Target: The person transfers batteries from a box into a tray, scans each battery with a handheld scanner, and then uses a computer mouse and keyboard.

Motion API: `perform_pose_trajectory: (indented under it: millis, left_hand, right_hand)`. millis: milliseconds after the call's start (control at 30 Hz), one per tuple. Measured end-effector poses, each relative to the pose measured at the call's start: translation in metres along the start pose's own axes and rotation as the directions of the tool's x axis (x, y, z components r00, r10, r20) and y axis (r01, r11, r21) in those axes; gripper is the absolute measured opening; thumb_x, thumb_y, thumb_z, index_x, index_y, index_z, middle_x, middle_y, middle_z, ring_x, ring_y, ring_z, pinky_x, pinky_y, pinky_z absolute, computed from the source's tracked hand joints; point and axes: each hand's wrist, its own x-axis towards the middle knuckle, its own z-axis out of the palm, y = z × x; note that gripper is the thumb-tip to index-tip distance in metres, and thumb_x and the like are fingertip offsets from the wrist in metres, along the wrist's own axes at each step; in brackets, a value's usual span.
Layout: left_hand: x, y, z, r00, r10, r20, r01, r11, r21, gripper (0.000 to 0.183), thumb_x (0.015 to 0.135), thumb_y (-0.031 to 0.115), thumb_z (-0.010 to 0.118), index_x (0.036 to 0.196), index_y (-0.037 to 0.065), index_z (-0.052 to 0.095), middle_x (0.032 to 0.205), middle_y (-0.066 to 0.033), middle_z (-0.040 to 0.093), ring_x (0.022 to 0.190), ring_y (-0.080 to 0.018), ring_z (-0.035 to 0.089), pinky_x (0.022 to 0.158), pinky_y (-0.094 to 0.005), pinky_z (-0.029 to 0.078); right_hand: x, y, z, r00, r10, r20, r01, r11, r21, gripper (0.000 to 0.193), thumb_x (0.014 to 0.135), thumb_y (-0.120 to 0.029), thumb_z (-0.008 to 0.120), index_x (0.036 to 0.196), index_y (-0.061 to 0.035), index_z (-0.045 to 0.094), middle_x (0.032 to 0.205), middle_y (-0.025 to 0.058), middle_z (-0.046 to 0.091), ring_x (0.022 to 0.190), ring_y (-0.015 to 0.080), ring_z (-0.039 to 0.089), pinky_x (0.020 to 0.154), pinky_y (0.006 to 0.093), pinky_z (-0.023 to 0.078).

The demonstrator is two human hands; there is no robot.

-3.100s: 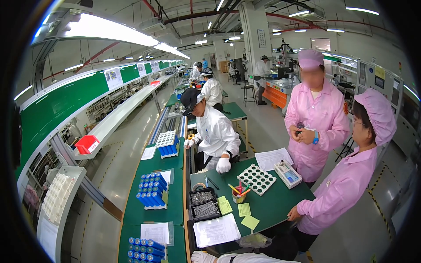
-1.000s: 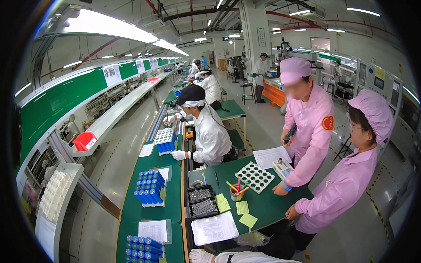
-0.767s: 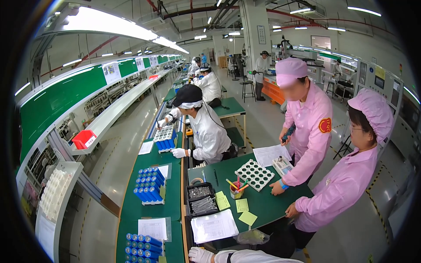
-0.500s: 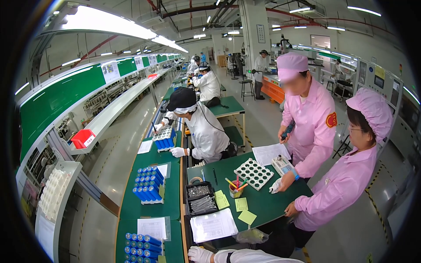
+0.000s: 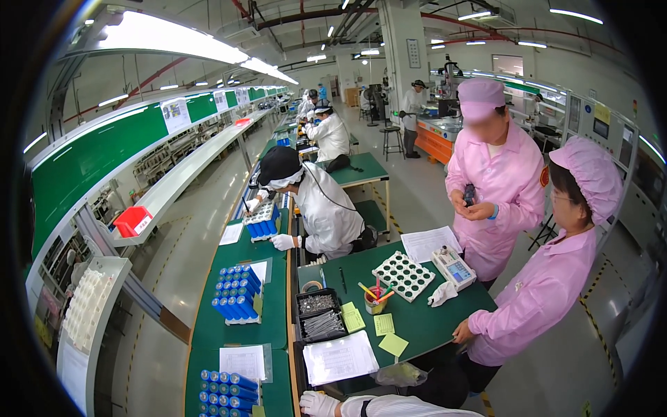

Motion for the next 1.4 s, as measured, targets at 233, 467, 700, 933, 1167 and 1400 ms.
perform_pose_trajectory:
  millis: [233, 467, 700, 933, 1167, 1400]
  left_hand:
    - [0.002, 0.007, 0.003, 1.0, -0.001, -0.007, 0.001, 1.0, -0.014, 0.043, 0.085, 0.043, 0.051, 0.116, 0.015, 0.062, 0.135, -0.0123, 0.054, 0.127, -0.0377, 0.045, 0.11, -0.0612, 0.028]
    - [0.002, 0.009, 0.005, 1.0, -0.006, -0.012, 0.006, 1.0, -0.02, 0.043, 0.085, 0.042, 0.051, 0.116, 0.015, 0.062, 0.135, -0.0124, 0.055, 0.127, -0.0376, 0.045, 0.11, -0.061, 0.028]
    - [0.001, 0.01, 0.005, 1.0, -0.015, -0.018, 0.015, 1.0, -0.023, 0.043, 0.085, 0.042, 0.051, 0.116, 0.014, 0.062, 0.135, -0.0124, 0.055, 0.126, -0.0374, 0.046, 0.11, -0.0609, 0.028]
    - [-0.004, 0.005, 0.005, 0.999, -0.045, -0.022, 0.045, 0.999, -0.013, 0.042, 0.085, 0.042, 0.051, 0.115, 0.014, 0.062, 0.135, -0.0124, 0.055, 0.126, -0.0372, 0.046, 0.11, -0.0607, 0.029]
    - [-0.029, -0.019, -0.008, 0.986, -0.163, -0.031, 0.164, 0.985, 0.05, 0.042, 0.085, 0.041, 0.051, 0.115, 0.014, 0.062, 0.134, -0.0124, 0.055, 0.126, -0.0371, 0.047, 0.11, -0.0606, 0.029]
    - [-0.055, -0.027, -0.016, 0.965, -0.261, -0.037, 0.263, 0.961, 0.089, 0.042, 0.085, 0.041, 0.051, 0.115, 0.014, 0.062, 0.134, -0.0125, 0.056, 0.125, -0.0369, 0.047, 0.11, -0.0604, 0.03]
  right_hand:
    - [-0.001, 0.001, 0.003, 0.987, -0.109, -0.115, 0.105, 0.994, -0.038, 0.031, 0.057, -0.031, 0.07, 0.077, -0.0082, 0.062, 0.098, 0.0136, 0.058, 0.099, 0.0361, 0.053, 0.091, 0.0479, 0.044]
    - [-0.003, 0.003, 0.006, 0.99, -0.103, -0.098, 0.1, 0.994, -0.039, 0.034, 0.058, -0.032, 0.071, 0.082, -0.0084, 0.063, 0.1, 0.0136, 0.059, 0.102, 0.0356, 0.053, 0.098, 0.0496, 0.042]
    - [-0.005, 0.005, 0.012, 0.992, -0.1, -0.076, 0.096, 0.994, -0.055, 0.038, 0.058, -0.033, 0.071, 0.086, -0.0077, 0.064, 0.105, 0.0152, 0.059, 0.107, 0.0369, 0.053, 0.101, 0.0509, 0.041]
    - [-0.004, 0.002, 0.007, 0.993, -0.099, -0.064, 0.097, 0.995, -0.036, 0.039, 0.06, -0.031, 0.072, 0.09, -0.0073, 0.065, 0.107, 0.0151, 0.059, 0.108, 0.0376, 0.052, 0.101, 0.0509, 0.041]
    - [0.002, -0.002, -0.004, 0.997, -0.05, -0.06, 0.048, 0.998, -0.03, 0.03, 0.066, -0.022, 0.068, 0.093, -0.0073, 0.065, 0.104, 0.0097, 0.06, 0.106, 0.0299, 0.057, 0.102, 0.0446, 0.043]
    - [0.005, -0.006, -0.013, 0.995, -0.075, -0.069, 0.073, 0.997, -0.026, 0.027, 0.068, -0.021, 0.067, 0.092, -0.008, 0.064, 0.101, 0.0089, 0.059, 0.104, 0.0301, 0.057, 0.097, 0.0432, 0.045]
